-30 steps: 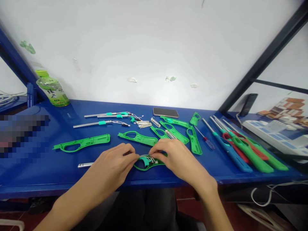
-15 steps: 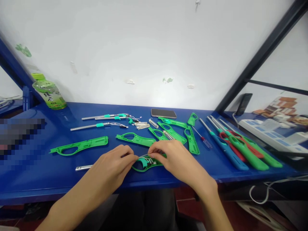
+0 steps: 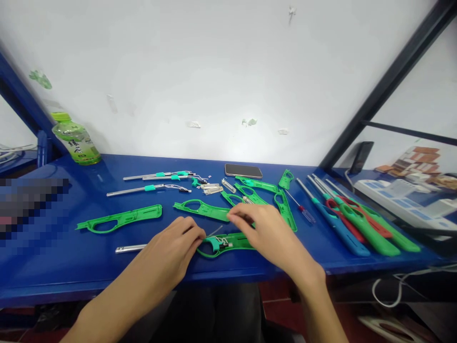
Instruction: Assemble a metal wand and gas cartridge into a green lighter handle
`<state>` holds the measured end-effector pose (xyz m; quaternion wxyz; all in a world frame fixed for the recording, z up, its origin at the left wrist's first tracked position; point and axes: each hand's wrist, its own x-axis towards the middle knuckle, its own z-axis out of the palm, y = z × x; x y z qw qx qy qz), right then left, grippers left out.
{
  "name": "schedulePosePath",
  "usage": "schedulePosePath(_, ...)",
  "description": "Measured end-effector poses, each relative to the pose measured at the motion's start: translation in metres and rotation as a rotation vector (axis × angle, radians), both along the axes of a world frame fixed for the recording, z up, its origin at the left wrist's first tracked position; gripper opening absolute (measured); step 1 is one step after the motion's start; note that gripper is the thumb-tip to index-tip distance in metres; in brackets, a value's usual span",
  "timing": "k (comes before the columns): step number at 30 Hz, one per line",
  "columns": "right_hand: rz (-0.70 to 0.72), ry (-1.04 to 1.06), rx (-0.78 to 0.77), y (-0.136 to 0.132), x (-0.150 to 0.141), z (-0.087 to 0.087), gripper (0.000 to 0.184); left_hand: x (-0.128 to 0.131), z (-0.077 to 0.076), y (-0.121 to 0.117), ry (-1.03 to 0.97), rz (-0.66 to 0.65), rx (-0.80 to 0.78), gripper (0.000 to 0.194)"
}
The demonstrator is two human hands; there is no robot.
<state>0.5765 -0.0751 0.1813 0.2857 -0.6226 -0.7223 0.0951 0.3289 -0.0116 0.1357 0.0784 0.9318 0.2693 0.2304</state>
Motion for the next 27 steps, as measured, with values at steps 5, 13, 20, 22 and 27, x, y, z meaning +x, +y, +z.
schedulePosePath(5, -0.203, -0.013, 0.105, 0.003, 0.02, 0.0, 0.019, -0.001, -0.003, 0.0, 0.001, -0.012, -0.018, 0.03)
schedulePosePath(13, -0.386, -0.013, 0.103, -0.001, 0.039, -0.002, 0.019, -0.005, -0.001, 0.002, 0.052, -0.023, 0.147, 0.03)
schedulePosePath(20, -0.406, -0.007, -0.048, -0.01, 0.047, 0.006, 0.01, -0.004, 0.002, 0.003, 0.024, -0.055, 0.23, 0.031)
schedulePosePath(22, -0.423, 0.019, -0.085, -0.013, 0.048, 0.006, 0.012, -0.006, 0.002, 0.003, 0.024, -0.046, 0.214, 0.03)
schedulePosePath(27, -0.421, 0.037, -0.095, -0.017, 0.052, 0.005, 0.016, -0.009, 0.006, 0.003, 0.003, -0.017, 0.176, 0.025)
